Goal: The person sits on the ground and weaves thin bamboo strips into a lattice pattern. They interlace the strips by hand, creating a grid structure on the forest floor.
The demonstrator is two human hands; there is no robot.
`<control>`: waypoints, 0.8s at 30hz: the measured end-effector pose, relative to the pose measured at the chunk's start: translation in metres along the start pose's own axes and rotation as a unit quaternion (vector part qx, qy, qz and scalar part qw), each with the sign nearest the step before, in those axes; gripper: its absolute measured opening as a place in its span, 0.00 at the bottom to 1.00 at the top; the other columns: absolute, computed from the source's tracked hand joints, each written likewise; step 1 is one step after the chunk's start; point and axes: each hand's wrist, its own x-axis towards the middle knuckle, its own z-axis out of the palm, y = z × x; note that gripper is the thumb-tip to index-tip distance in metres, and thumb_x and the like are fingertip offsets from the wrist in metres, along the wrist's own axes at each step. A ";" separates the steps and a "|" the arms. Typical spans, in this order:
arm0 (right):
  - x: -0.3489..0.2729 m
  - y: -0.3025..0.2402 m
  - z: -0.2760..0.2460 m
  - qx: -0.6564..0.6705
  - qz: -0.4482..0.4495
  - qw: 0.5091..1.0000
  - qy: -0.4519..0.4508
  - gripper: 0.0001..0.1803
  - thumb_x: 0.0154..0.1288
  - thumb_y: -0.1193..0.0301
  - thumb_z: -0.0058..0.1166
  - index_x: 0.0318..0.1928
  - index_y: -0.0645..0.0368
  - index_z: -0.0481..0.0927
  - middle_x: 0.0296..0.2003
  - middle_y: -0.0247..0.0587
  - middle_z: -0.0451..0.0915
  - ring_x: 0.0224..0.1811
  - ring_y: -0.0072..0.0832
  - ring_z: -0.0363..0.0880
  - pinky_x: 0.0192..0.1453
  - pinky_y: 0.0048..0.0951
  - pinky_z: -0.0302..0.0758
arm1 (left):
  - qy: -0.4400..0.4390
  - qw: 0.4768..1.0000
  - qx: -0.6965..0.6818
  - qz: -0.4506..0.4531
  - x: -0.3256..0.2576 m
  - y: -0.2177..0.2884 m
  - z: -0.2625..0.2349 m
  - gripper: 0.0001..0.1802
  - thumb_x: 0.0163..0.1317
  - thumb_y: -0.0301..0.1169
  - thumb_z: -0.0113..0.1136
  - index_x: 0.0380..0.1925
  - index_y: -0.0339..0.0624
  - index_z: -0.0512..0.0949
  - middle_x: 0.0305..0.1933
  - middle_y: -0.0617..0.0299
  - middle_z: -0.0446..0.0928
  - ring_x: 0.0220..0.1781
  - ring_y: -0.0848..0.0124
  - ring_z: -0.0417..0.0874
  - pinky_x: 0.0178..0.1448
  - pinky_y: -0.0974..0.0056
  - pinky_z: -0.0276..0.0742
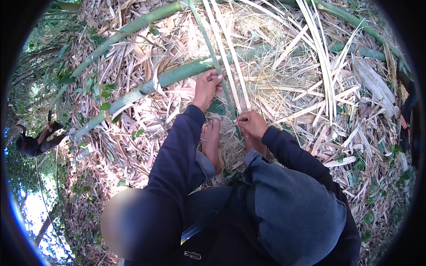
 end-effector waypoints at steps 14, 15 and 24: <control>0.024 -0.002 -0.001 -0.075 0.022 0.997 0.003 0.10 0.63 0.68 0.60 0.29 0.61 0.86 0.18 0.38 0.82 0.13 0.25 0.78 0.25 0.28 0.76 | 0.022 0.999 0.043 0.021 0.008 0.001 0.006 0.11 0.67 0.25 0.61 0.48 0.36 0.83 0.26 0.73 0.75 0.26 0.83 0.74 0.30 0.76 0.73; 0.024 -0.002 -0.001 -0.092 0.011 0.996 0.006 0.10 0.63 0.68 0.60 0.28 0.61 0.86 0.18 0.39 0.82 0.13 0.26 0.78 0.25 0.28 0.76 | 0.023 0.998 0.045 0.026 0.009 0.001 0.005 0.11 0.67 0.25 0.61 0.47 0.36 0.84 0.26 0.73 0.75 0.26 0.83 0.74 0.30 0.76 0.74; 0.021 -0.012 -0.005 -0.093 0.029 0.995 -0.008 0.11 0.63 0.67 0.60 0.30 0.62 0.86 0.19 0.39 0.83 0.13 0.25 0.78 0.25 0.29 0.76 | 0.024 0.998 0.059 0.017 0.018 -0.007 -0.001 0.12 0.69 0.26 0.60 0.50 0.37 0.83 0.32 0.70 0.79 0.30 0.82 0.77 0.34 0.76 0.77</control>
